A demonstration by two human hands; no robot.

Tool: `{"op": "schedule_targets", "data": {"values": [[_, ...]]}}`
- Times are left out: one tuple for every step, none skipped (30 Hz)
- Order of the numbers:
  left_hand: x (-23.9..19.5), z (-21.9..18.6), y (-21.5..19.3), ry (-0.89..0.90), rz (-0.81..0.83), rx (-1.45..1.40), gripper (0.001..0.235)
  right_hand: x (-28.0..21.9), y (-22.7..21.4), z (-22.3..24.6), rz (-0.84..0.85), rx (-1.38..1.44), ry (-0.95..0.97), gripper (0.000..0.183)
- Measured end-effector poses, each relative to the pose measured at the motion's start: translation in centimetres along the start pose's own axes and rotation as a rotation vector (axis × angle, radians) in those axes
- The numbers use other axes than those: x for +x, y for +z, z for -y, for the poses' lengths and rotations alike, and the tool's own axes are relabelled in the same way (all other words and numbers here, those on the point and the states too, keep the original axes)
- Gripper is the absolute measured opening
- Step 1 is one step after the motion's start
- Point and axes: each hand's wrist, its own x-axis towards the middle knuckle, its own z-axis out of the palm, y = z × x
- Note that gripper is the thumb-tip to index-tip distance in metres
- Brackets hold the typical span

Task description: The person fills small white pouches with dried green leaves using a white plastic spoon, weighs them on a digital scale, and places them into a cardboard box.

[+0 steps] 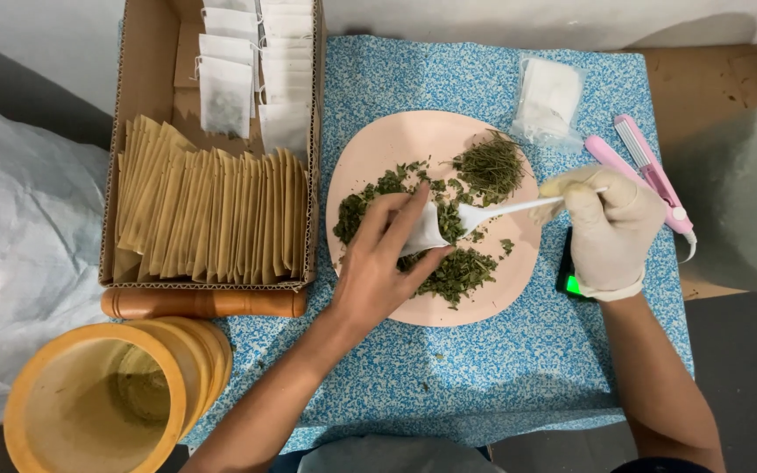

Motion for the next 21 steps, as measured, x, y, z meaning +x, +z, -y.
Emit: {"op": "schedule_targets", "data": {"values": [[-0.1, 0.1, 0.1, 0.0, 0.0, 0.0, 0.096, 0.0, 0.1, 0.2, 0.0, 0.0, 0.0, 0.02], [-0.1, 0.1, 0.2, 0.025, 0.0, 0.017, 0.095, 0.0, 0.3, 0.5, 0.011, -0.018, -0.061, 0.023], [-0.2, 0.2, 0.3, 0.05, 0.001, 0.035, 0.095, 0.0, 0.4, 0.7, 0.022, -0.036, -0.121, 0.025], [-0.3, 0.2, 0.4, 0.05, 0.001, 0.034, 0.095, -0.1, 0.5, 0.6, 0.021, -0.036, -0.121, 0.025], [-0.3, 0.2, 0.5, 0.067, 0.016, 0.071, 0.097, -0.4, 0.5, 0.5, 0.017, -0.03, -0.128, 0.027], [-0.4, 0.2, 0.6, 0.084, 0.032, 0.107, 0.099, -0.6, 0.6, 0.4, 0.013, -0.023, -0.134, 0.029], [-0.3, 0.1, 0.5, 0.084, 0.033, 0.106, 0.099, -0.7, 0.6, 0.3, 0.012, -0.023, -0.133, 0.029], [-0.3, -0.1, 0.5, 0.104, 0.034, 0.109, 0.095, -0.8, 0.6, 0.3, 0.01, -0.061, -0.164, 0.032], [-0.2, -0.2, 0.4, 0.124, 0.035, 0.113, 0.091, -0.9, 0.6, 0.2, 0.008, -0.1, -0.194, 0.034], [-0.2, -0.2, 0.6, 0.124, 0.036, 0.111, 0.091, -0.9, 0.6, 0.4, 0.007, -0.101, -0.194, 0.034], [-0.3, -0.2, 0.6, 0.139, 0.034, 0.131, 0.091, -1.0, 0.6, 0.6, 0.023, -0.121, -0.203, 0.036], [-0.3, -0.2, 0.7, 0.154, 0.032, 0.151, 0.092, -1.0, 0.7, 0.9, 0.038, -0.141, -0.212, 0.037], [-0.2, -0.4, 0.7, 0.153, 0.034, 0.15, 0.092, -0.8, 0.8, 1.3, 0.037, -0.141, -0.211, 0.037], [-0.1, -0.6, 0.6, 0.162, 0.033, 0.134, 0.088, -0.7, 0.9, 1.8, 0.069, -0.179, -0.234, 0.038], [0.0, -0.8, 0.5, 0.17, 0.032, 0.118, 0.084, -0.6, 1.0, 2.2, 0.103, -0.217, -0.256, 0.039], [0.2, -1.3, 0.5, 0.169, 0.033, 0.117, 0.084, -0.3, 1.5, 2.3, 0.103, -0.217, -0.254, 0.039], [0.6, -1.7, 0.4, 0.153, 0.025, 0.081, 0.075, 0.0, 2.0, 2.4, 0.099, -0.097, -0.277, 0.033], [1.0, -2.1, 0.3, 0.137, 0.017, 0.045, 0.066, 0.4, 2.5, 2.5, 0.096, 0.022, -0.299, 0.03], [1.0, -2.2, 0.1, 0.139, 0.016, 0.045, 0.066, 0.6, 2.6, 3.0, 0.095, 0.022, -0.301, 0.03], [0.9, -2.3, 0.0, 0.133, 0.016, 0.017, 0.068, 0.9, 2.7, 3.6, 0.118, -0.018, -0.312, 0.028], [0.9, -2.4, -0.1, 0.124, 0.015, -0.013, 0.07, 1.2, 2.7, 4.2, 0.144, -0.059, -0.322, 0.027]]}}
